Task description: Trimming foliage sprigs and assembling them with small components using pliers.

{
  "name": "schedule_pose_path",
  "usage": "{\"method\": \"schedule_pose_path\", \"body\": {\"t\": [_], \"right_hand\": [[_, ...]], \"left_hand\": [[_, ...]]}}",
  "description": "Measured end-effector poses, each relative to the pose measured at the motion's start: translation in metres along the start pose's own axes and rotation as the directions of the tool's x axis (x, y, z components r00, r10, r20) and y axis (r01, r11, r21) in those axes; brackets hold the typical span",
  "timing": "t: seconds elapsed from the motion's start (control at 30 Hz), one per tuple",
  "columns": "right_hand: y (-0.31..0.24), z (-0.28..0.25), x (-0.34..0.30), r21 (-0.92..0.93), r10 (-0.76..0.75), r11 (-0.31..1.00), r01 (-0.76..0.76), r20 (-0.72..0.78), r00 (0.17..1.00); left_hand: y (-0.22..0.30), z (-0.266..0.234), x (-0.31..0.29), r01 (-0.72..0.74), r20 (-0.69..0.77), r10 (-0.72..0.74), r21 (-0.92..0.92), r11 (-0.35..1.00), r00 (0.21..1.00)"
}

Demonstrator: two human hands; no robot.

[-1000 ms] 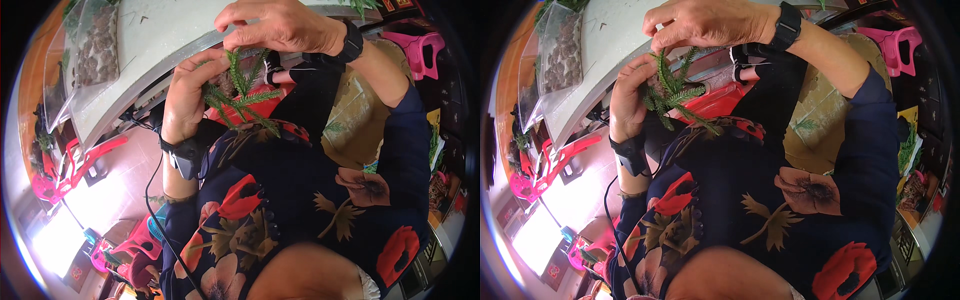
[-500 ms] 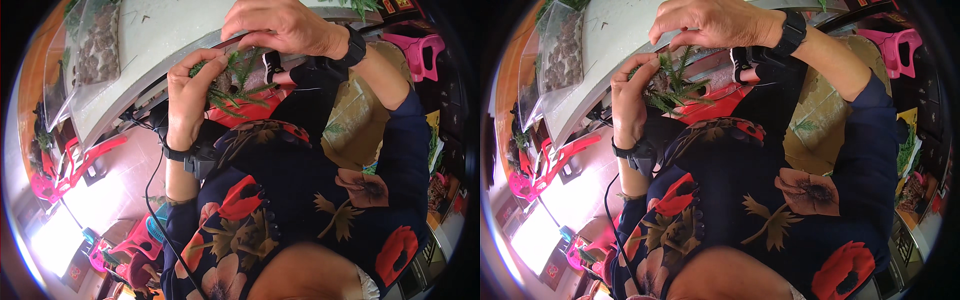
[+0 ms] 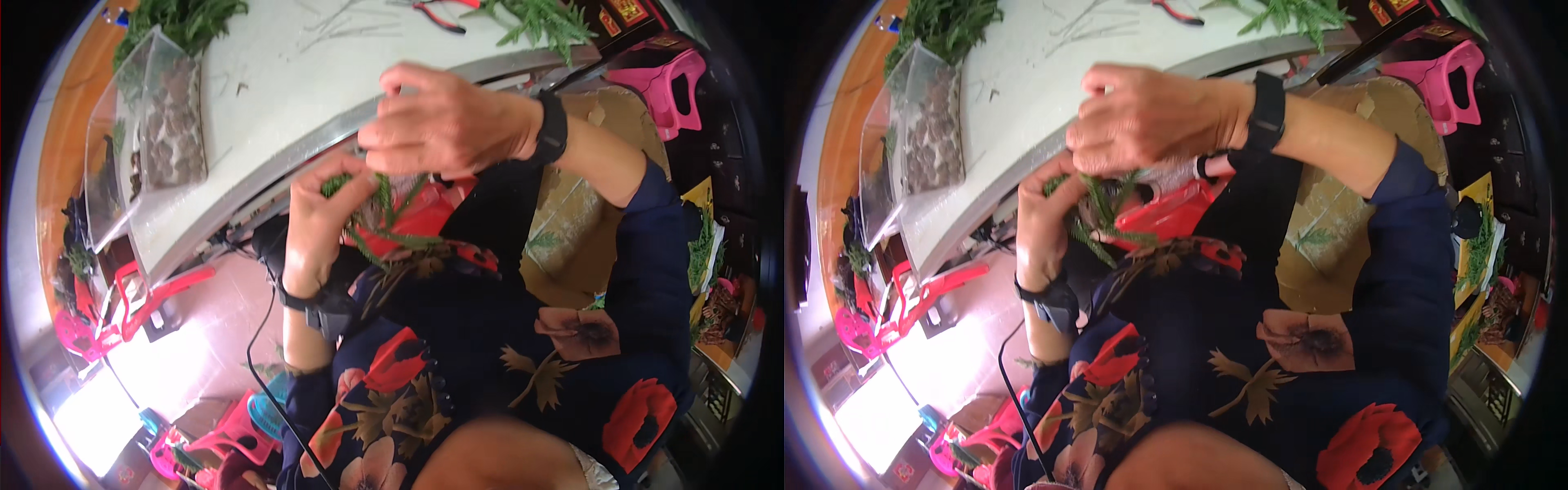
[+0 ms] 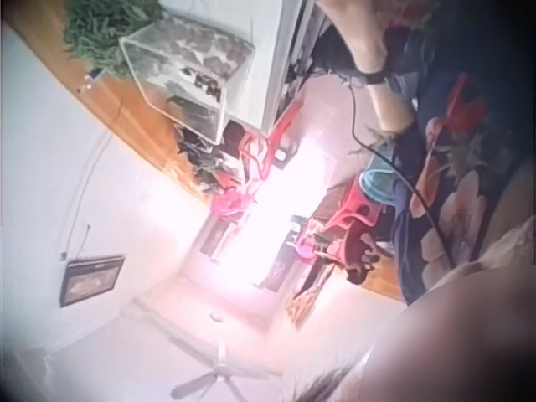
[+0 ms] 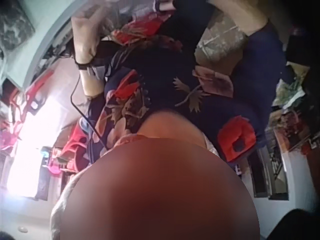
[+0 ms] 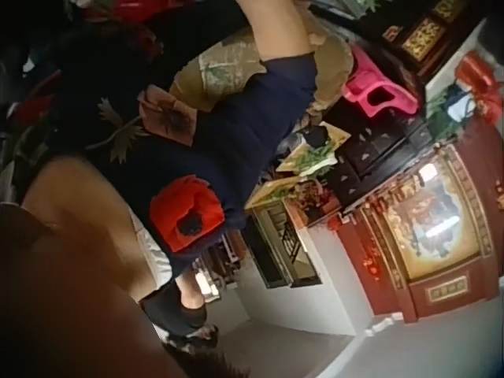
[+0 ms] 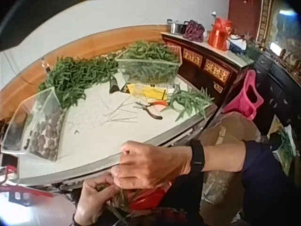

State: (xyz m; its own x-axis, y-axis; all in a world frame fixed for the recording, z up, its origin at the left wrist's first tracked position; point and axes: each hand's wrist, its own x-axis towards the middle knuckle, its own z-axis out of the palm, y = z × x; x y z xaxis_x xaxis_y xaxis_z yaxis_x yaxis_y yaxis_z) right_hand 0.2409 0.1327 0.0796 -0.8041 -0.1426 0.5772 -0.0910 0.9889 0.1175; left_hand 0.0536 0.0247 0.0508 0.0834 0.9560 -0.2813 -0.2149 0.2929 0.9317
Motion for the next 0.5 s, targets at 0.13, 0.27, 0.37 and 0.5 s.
{"method": "schedule_pose_path", "body": {"t": [0.13,0.27,0.37,0.5], "right_hand": [[0.001,-0.022,0.003,0.034,0.178,0.982,-0.187,0.180,0.968],[-0.011,-0.024,0.003,0.131,0.419,0.871,-0.474,0.307,0.855],[-0.010,-0.022,-0.003,0.206,0.552,0.729,-0.653,0.388,0.738],[-0.001,-0.013,0.004,0.374,0.614,0.375,-0.848,0.585,0.530]], "left_hand": [[0.019,0.019,0.005,-0.281,0.036,0.307,0.513,0.811,0.951],[0.027,0.036,-0.001,-0.403,0.139,0.622,0.862,0.306,0.771],[0.016,0.039,0.006,-0.377,0.067,0.641,0.853,0.360,0.765],[0.009,0.031,-0.020,-0.142,-0.262,0.300,0.489,0.861,0.917]]}}
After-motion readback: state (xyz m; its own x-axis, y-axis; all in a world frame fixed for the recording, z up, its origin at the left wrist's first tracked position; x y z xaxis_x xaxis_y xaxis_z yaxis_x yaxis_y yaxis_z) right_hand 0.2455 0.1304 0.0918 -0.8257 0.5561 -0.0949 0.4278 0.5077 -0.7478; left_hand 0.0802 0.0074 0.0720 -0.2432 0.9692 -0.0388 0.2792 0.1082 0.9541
